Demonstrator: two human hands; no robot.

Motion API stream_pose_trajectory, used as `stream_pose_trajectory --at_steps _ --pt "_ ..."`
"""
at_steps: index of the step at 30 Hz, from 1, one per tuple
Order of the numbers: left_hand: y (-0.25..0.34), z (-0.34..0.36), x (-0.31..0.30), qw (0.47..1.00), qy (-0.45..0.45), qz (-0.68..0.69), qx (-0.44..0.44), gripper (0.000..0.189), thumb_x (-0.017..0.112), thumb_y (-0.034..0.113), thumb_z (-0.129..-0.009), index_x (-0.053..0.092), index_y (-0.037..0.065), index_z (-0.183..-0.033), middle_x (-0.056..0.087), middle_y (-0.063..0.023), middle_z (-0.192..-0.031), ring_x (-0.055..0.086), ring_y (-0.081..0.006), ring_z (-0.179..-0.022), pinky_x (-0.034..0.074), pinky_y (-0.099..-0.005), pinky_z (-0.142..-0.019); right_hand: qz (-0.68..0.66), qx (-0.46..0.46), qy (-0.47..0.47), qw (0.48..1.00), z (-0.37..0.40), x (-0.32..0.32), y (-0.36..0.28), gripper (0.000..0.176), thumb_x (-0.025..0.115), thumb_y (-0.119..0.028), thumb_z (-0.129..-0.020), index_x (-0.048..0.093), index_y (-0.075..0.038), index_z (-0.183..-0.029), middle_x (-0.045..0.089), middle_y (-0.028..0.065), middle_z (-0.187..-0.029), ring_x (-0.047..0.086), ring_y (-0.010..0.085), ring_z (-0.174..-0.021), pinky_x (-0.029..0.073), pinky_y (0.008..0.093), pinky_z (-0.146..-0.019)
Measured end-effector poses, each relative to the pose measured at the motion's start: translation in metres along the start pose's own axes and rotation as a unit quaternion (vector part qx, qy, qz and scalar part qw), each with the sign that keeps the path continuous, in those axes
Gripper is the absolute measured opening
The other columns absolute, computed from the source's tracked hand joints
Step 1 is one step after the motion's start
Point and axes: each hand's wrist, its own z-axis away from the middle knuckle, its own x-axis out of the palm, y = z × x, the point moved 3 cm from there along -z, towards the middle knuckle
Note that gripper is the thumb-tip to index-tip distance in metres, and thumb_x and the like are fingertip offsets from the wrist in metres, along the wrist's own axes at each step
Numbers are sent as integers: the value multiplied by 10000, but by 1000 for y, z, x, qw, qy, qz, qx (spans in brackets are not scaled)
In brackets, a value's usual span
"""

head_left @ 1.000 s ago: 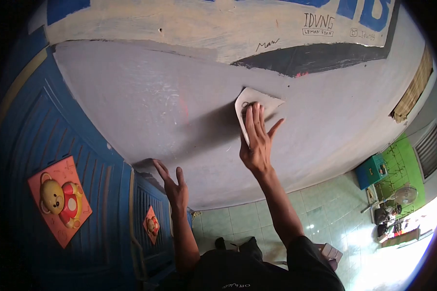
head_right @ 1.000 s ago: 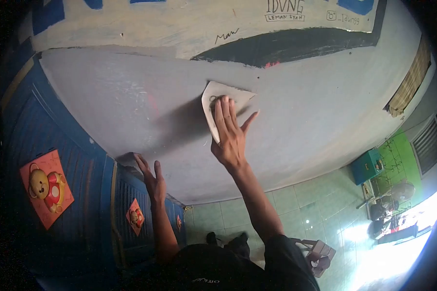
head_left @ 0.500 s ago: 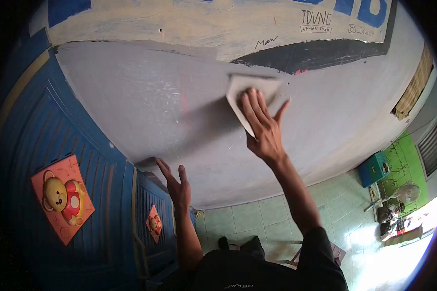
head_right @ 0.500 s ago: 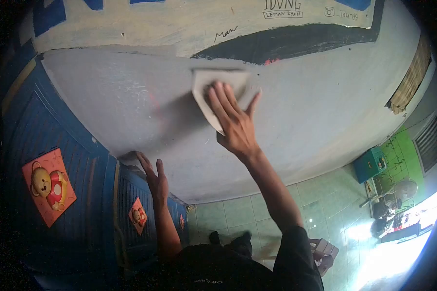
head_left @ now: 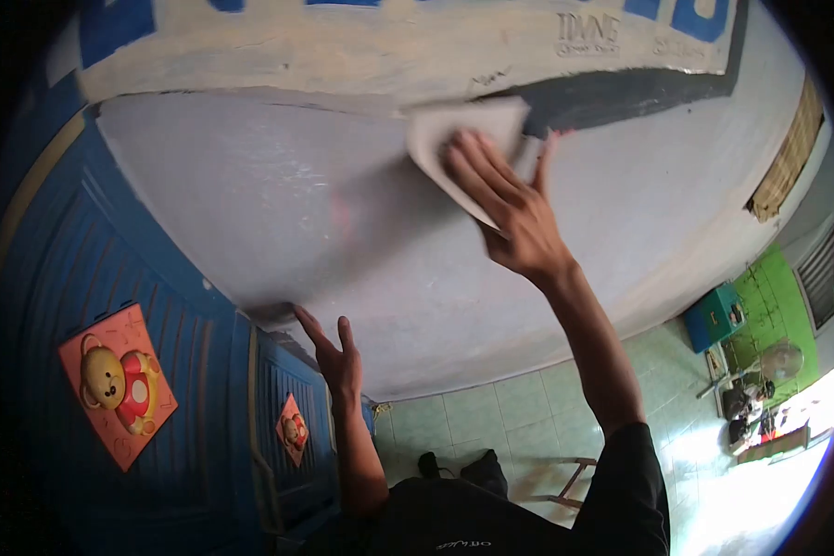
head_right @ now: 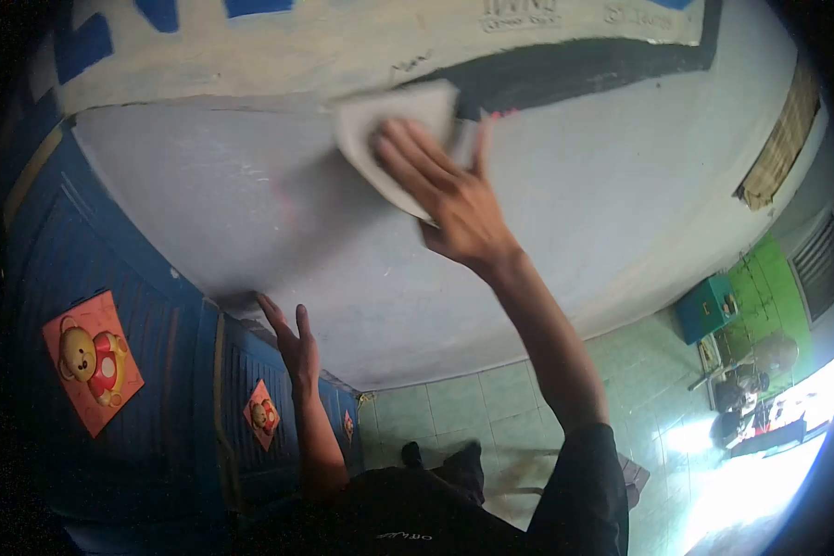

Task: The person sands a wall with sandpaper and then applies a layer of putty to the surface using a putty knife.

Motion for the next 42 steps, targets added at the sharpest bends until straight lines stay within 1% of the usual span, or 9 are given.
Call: stream_pose_trajectory --at_steps 2,6,11,12,16,23,30,35,42 --pt "5 2 7 1000 -13 -10 -22 762 430 358 -989 -66 106 -1509 14 -192 -1570 84 -338 -1447 123 -452 -1166 -45 -36 40 998 -30 -13 -15 872 566 -43 -662 295 -166 -1482 267 20 -1548 269 171 -1417 -68 658 -1098" --pt "4 0 6 1000 15 -10 -2 758 427 338 -989 -79 113 -1507 -2 -189 -1571 94 -347 -1443 124 -449 -1168 -38 -1 -6 999 13 -5 6 868 569 -21 -674 299 -200 -1480 297 -2 -1535 280 147 -1410 -69 644 -1113" --pt "12 1 5 1000 15 -16 4 835 495 331 -953 -79 70 -1499 30 -223 -1561 106 -374 -1436 140 -433 -1164 2 -7 0 1000 40 2 31 734 502 76 -714 438 -135 -1414 415 50 -1468 361 205 -1376 -135 614 -1089" --pt "11 -1 8 999 22 -29 8 837 493 341 -953 -80 67 -1498 22 -223 -1561 106 -379 -1435 142 -437 -1164 52 -15 -9 998 26 1 28 828 625 -41 -705 338 -222 -1460 327 -39 -1518 301 135 -1398 -64 644 -1118" --pt "18 0 11 997 24 -72 24 836 487 355 -954 -79 70 -1499 0 -225 -1561 96 -382 -1435 150 -435 -1163 -7 -74 37 997 -27 -10 -7 828 620 -60 -704 327 -205 -1465 335 -24 -1515 278 137 -1407 -26 641 -1128" --pt "11 0 8 999 17 -43 -5 838 488 369 -951 -64 62 -1502 -11 -217 -1564 48 -353 -1447 110 -419 -1171 45 32 -6 998 59 0 49 841 576 11 -684 348 -211 -1461 310 -5 -1530 314 157 -1398 -74 632 -1113" --pt "19 0 18 998 33 -58 0 840 452 466 -950 -51 90 -1509 1 -199 -1569 42 -359 -1446 113 -423 -1170 -17 -53 45 997 -32 -18 -6 848 604 -47 -688 321 -207 -1471 296 -22 -1535 279 146 -1409 -8 619 -1139" --pt "11 -2 9 996 27 -81 40 862 446 484 -948 -63 63 -1502 -1 -220 -1562 37 -357 -1447 105 -427 -1172 24 51 -13 998 66 5 47 846 589 0 -669 355 -199 -1457 318 -2 -1525 285 158 -1409 -46 664 -1105" --pt "14 -1 20 995 35 -89 18 851 441 475 -956 -56 50 -1500 -8 -224 -1561 38 -347 -1449 102 -414 -1171 26 75 -16 997 70 -1 48 842 598 11 -656 372 -179 -1444 292 -5 -1534 299 178 -1402 20 703 -1086"
